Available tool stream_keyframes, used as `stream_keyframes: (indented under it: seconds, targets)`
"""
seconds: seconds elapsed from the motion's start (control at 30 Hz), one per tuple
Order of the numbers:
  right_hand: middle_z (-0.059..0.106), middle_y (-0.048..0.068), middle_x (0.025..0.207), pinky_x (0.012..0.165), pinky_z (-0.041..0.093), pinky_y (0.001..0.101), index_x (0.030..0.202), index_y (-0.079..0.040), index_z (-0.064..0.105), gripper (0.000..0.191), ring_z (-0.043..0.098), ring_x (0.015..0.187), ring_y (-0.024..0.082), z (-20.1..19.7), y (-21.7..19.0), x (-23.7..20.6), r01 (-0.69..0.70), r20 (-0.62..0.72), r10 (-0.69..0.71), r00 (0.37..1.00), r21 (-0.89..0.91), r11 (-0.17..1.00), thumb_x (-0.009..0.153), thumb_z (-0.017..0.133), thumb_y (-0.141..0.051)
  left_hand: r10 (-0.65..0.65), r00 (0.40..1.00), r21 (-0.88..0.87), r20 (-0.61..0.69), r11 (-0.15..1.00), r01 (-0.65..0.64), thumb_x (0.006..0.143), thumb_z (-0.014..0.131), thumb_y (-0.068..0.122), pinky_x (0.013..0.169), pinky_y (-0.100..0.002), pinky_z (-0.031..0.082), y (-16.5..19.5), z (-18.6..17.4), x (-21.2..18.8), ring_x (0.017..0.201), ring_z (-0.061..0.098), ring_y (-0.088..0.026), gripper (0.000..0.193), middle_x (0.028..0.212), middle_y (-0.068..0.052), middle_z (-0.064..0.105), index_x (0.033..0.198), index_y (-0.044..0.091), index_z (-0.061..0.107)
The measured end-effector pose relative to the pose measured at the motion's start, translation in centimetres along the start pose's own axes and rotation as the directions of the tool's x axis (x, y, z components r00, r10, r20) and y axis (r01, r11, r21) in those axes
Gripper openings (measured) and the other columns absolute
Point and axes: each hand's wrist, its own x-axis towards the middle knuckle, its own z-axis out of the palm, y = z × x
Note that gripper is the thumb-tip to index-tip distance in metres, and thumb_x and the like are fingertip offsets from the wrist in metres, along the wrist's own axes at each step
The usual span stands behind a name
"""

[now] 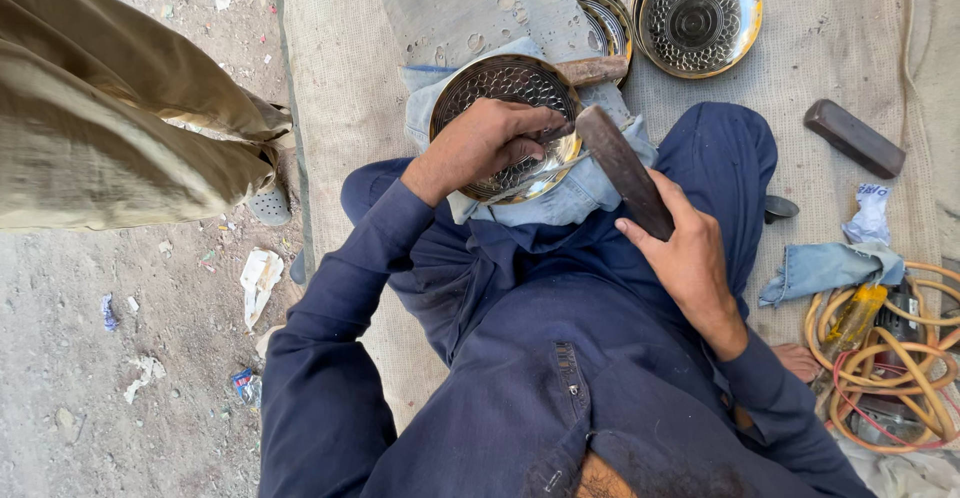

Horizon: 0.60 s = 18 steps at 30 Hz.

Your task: The person sits on the ground with decorative brass plates on their lap and repeatedly strikes the plates with a heavy stone bar, working the embossed pattern across the surface. They rotate and reposition a plate between passes, then lift and turn the plate over before resuming hammering.

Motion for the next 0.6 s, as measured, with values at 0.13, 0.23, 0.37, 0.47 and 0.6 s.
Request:
stream_keyframes:
  seconds: [0.13,0.23,0.37,0.47,0.6]
  targets:
    - [0.072,0.021,0.122,0.088,0.058,0.0370,0.143,0.001,0.056,0.065,0.075,0.108,0.031,1.1,0.9,-1.5,-0.013,-0.112,0.022,0.993,0.076,0.997,0.087,0.085,-0.015,0.064,0.996,0.013,-0.066,0.998,-0.063,0.092,0.074,0.018,0.080,-0.041,0.059,0.2,-0.5,-0.2,0.095,0.076,-0.029,0.043,0.112,-0.012,0.076,0.133,0.008,0.064]
    - [0.071,0.022,0.124,0.090,0.058,0.0368,0.145,0.001,0.054,0.065,0.074,0.109,0.030,1.6,0.8,-1.9,0.034,-0.169,-0.016,0.986,0.105,0.994,0.089,0.084,-0.015,0.077,0.996,0.040,-0.038,0.996,-0.075,0.093,0.073,0.017,0.080,-0.042,0.058,0.3,-0.7,-0.3,0.093,0.075,-0.031,0.042,0.110,-0.012,0.076,0.134,0.009,0.065]
    - [0.072,0.022,0.119,0.088,0.059,0.0361,0.145,0.000,0.054,0.068,0.075,0.107,0.028,1.7,0.0,-1.5,0.061,-0.163,-0.045,0.986,0.091,0.994,0.086,0.085,-0.015,0.077,0.997,0.060,-0.031,0.995,-0.075,0.093,0.073,0.017,0.079,-0.043,0.057,0.6,-0.7,-0.2,0.091,0.074,-0.033,0.042,0.108,-0.012,0.075,0.134,0.008,0.065]
    - [0.074,0.020,0.116,0.087,0.059,0.0355,0.144,0.001,0.054,0.067,0.075,0.106,0.027,1.3,-0.4,-0.8,0.035,-0.152,-0.017,0.988,0.116,0.993,0.087,0.085,-0.014,0.090,0.994,0.021,-0.066,0.996,-0.089,0.092,0.074,0.016,0.078,-0.041,0.057,0.6,-0.7,-0.4,0.091,0.074,-0.031,0.043,0.108,-0.012,0.075,0.133,0.008,0.065]
    - [0.074,0.023,0.117,0.085,0.059,0.0350,0.143,-0.002,0.059,0.068,0.074,0.107,0.027,0.7,-0.2,-0.1,0.060,-0.058,-0.060,0.996,-0.004,0.998,0.082,0.088,-0.011,-0.001,0.973,-0.106,-0.231,0.994,-0.024,0.093,0.077,0.007,0.080,-0.035,0.061,-0.2,-0.8,-2.1,0.089,0.076,-0.023,0.032,0.106,-0.009,0.075,0.124,0.008,0.068]
